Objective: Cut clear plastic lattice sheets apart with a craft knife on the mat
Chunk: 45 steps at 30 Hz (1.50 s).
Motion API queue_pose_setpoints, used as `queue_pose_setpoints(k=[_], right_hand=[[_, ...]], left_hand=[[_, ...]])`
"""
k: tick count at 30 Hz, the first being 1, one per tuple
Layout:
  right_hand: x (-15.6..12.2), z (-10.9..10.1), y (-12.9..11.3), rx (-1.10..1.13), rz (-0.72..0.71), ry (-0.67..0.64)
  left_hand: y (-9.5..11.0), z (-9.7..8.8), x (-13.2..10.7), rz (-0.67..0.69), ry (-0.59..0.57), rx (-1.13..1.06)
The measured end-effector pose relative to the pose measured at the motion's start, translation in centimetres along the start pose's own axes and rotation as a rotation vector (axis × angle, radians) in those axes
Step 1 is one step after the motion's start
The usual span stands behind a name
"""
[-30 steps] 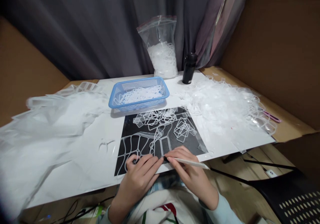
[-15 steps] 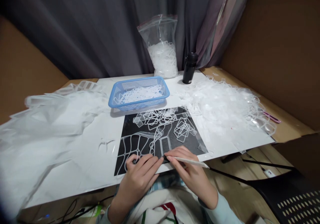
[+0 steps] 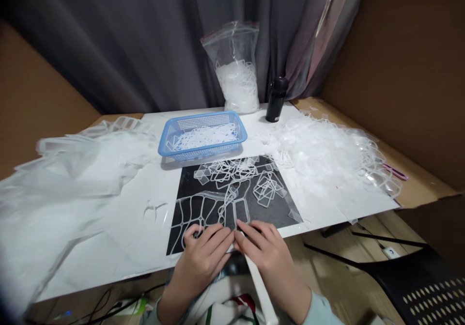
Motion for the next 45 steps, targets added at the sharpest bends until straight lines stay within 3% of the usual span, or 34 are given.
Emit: queue_pose_setpoints(k=[5, 8, 15, 22, 24, 26, 30, 32, 35, 39, 41, 45], right_hand=[[-0.3, 0.5, -0.3, -0.053, -0.052, 0.059], [0.7, -0.5, 1.1, -0.076, -0.040, 0.066], [6.9, -5.9, 8.9, -0.003, 0.012, 0.173], [13.6, -5.6, 15.7, 0.269, 0.122, 0.164], [15.0, -4.8, 17.2, 0.387, 0.161, 0.080], [15.6, -3.5, 17.9, 0.522, 0.184, -0.087], [14.7, -0.7, 17.6, 0.758, 0.216, -0.477], [13.9, 0.2, 17.4, 0.843, 0.237, -0.592], [13.4, 1.1, 17.6, 0.937, 0.278, -0.624], [13.8, 1.6, 18.5, 1.037, 0.313, -0.517], [14.1, 1.5, 18.8, 1.096, 0.319, -0.434], [14.7, 0.4, 19.3, 1.234, 0.325, -0.279]], left_hand=[[0.0, -0.1, 0.0, -0.006, -0.008, -0.003], [0.0, -0.1, 0.0, -0.004, -0.013, -0.003], [-0.2, 0.3, -0.3, 0.003, -0.048, -0.024], [-0.2, 0.8, -0.5, 0.022, -0.135, -0.055], [-0.2, 0.5, -0.4, 0.023, -0.151, -0.065], [-0.4, 0.3, -0.2, 0.002, -0.192, -0.117], [-1.8, 0.6, 0.1, -0.208, -0.398, -0.443], [-2.8, 0.5, 0.5, -0.306, -0.456, -0.590], [-4.7, -0.9, 2.4, -0.385, -0.369, -0.637], [-6.9, -5.1, 6.0, -0.410, -0.072, -0.460], [-7.1, -7.3, 7.9, -0.397, 0.032, -0.364], [-6.5, -10.4, 13.1, -0.303, 0.107, -0.221]])
Point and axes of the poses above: each hand's wrist, its own x-axis towards the middle knuckle, its own z-axis out of the palm, y = z × x, the point moved 7 cm from there along x, towards the middle knuckle, and after that the axes turned 2 degrees about x, right-handed, at the moved point
